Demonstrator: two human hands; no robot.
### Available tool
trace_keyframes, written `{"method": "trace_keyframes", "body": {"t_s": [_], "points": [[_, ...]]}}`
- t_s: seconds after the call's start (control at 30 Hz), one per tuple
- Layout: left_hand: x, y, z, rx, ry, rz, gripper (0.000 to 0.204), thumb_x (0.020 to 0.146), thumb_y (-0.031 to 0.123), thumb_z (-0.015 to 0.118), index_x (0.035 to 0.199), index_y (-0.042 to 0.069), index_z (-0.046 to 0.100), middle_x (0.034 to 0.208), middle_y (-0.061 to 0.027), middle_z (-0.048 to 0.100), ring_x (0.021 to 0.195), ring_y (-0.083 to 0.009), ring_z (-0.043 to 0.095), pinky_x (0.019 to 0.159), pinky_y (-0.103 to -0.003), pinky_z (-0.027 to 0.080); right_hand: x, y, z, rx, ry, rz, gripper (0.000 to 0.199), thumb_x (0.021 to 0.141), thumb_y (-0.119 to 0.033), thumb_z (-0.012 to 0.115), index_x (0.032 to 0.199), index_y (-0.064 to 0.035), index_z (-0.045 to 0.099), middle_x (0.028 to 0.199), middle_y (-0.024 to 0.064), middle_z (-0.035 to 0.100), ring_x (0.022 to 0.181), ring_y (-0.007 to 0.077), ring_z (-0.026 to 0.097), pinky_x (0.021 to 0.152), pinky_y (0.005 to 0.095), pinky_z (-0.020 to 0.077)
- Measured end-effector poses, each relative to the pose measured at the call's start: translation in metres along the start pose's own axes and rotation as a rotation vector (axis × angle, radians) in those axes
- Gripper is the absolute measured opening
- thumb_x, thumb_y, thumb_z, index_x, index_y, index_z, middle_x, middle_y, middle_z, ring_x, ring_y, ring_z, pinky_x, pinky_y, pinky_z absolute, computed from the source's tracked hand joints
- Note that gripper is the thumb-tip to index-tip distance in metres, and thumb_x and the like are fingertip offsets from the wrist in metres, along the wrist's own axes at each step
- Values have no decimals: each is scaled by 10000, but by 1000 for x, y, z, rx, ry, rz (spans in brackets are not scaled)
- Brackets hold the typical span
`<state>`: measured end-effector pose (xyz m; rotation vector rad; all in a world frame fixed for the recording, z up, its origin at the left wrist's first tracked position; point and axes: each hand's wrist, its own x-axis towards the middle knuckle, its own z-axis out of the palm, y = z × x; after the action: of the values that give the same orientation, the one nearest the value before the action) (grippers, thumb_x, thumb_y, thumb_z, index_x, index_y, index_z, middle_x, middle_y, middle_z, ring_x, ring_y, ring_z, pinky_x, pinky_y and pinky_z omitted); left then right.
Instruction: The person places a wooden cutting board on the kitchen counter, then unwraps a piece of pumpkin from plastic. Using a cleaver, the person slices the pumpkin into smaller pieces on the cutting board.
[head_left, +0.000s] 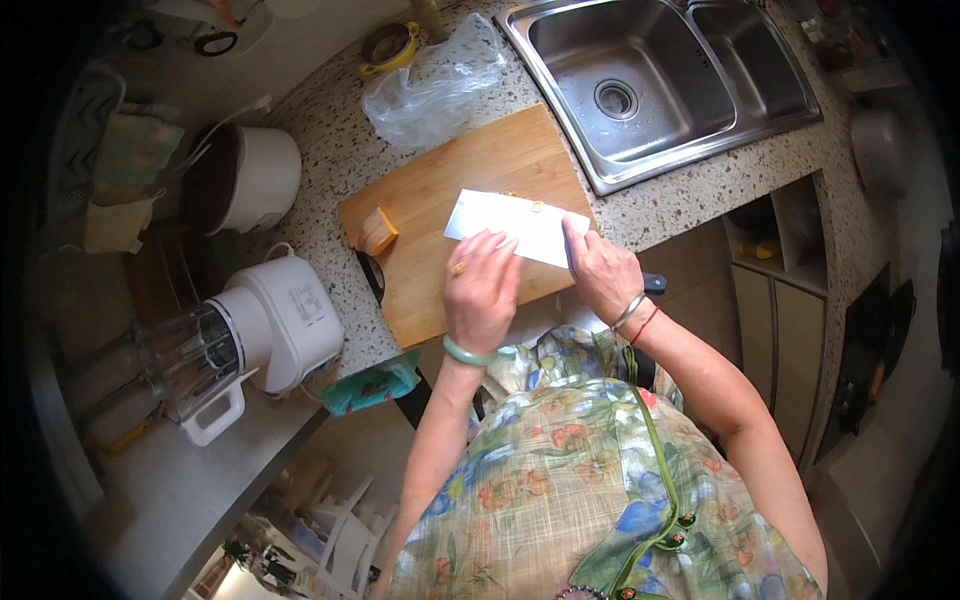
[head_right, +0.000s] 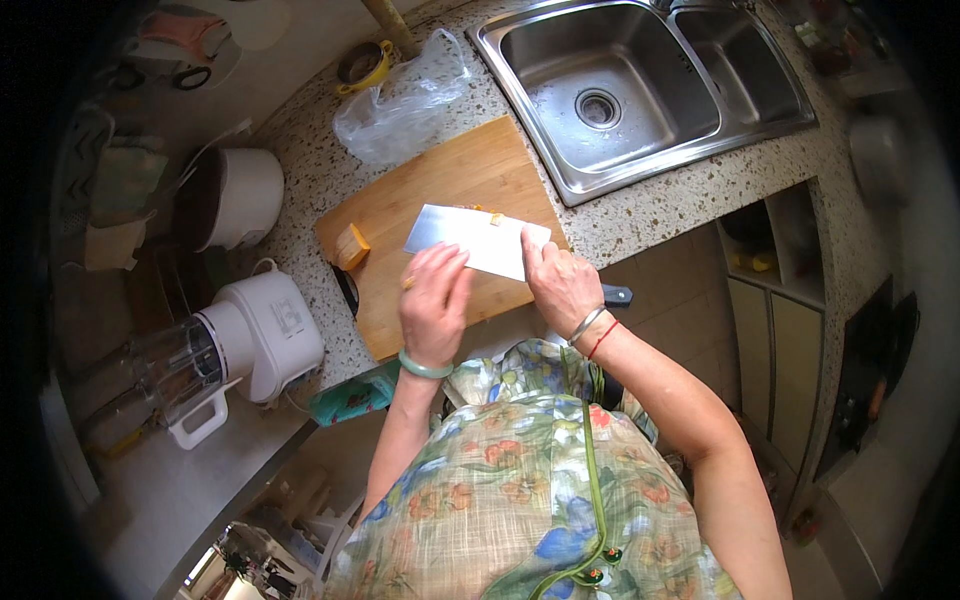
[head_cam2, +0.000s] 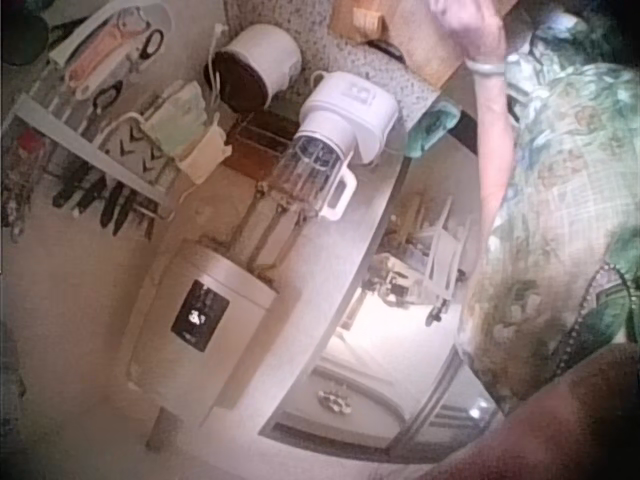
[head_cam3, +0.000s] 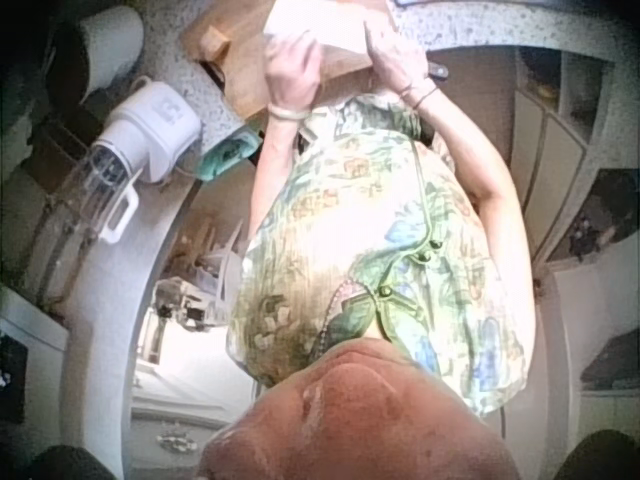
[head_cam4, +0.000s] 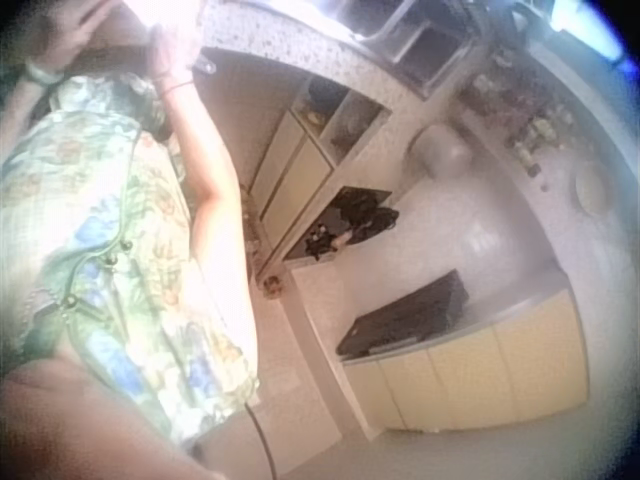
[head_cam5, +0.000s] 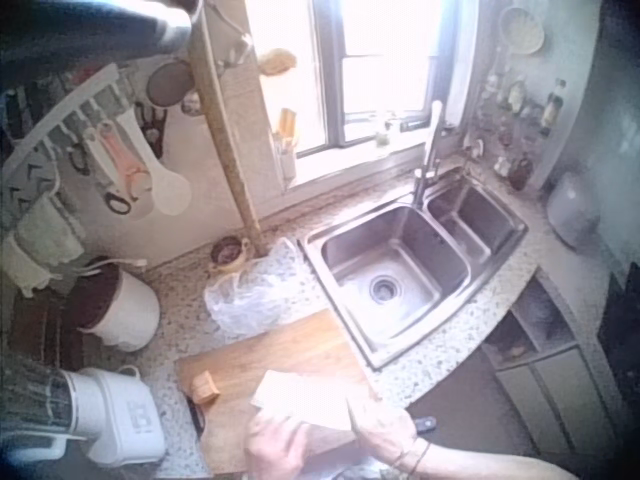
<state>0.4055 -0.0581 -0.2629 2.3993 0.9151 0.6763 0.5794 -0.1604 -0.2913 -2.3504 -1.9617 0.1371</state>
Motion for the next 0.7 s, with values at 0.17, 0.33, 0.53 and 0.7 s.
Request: {"method": "trace_keyframes", "body": {"t_s": [0.17,0.33,0.53,0.7], "points": [[18,4,26,25,-365,-17,410,996,303,555,1314,53,617,1408,-149,561,1364,-286,468,1158,-481,305,12,-3,-2,-57,34,-76,462,889,-148,574,1338,-44,545,775,34,576,700,161,655,594,298,524],[27,-13,41,181,-400,-68,505,1009,420,492,1376,83,577,1466,-143,507,1404,-272,419,1177,-500,251,11,1,-1,-64,3,-73,439,918,-175,575,1344,-71,552,767,32,566,696,168,647,586,317,526],[48,-7,-2,8,-29,-56,270,914,230,688,1155,113,711,1214,-99,668,1209,-279,583,1103,-454,341,-2,9,-14,151,-113,41,422,872,-102,598,1289,-52,561,832,90,639,700,256,680,609,375,547],[6,-25,-4,-13,193,-210,213,792,56,789,999,68,738,1013,-71,654,996,-269,600,891,-374,485,-11,22,-20,646,-137,262,374,898,-137,609,1269,-123,561,880,172,675,762,397,658,651,474,540]]}}
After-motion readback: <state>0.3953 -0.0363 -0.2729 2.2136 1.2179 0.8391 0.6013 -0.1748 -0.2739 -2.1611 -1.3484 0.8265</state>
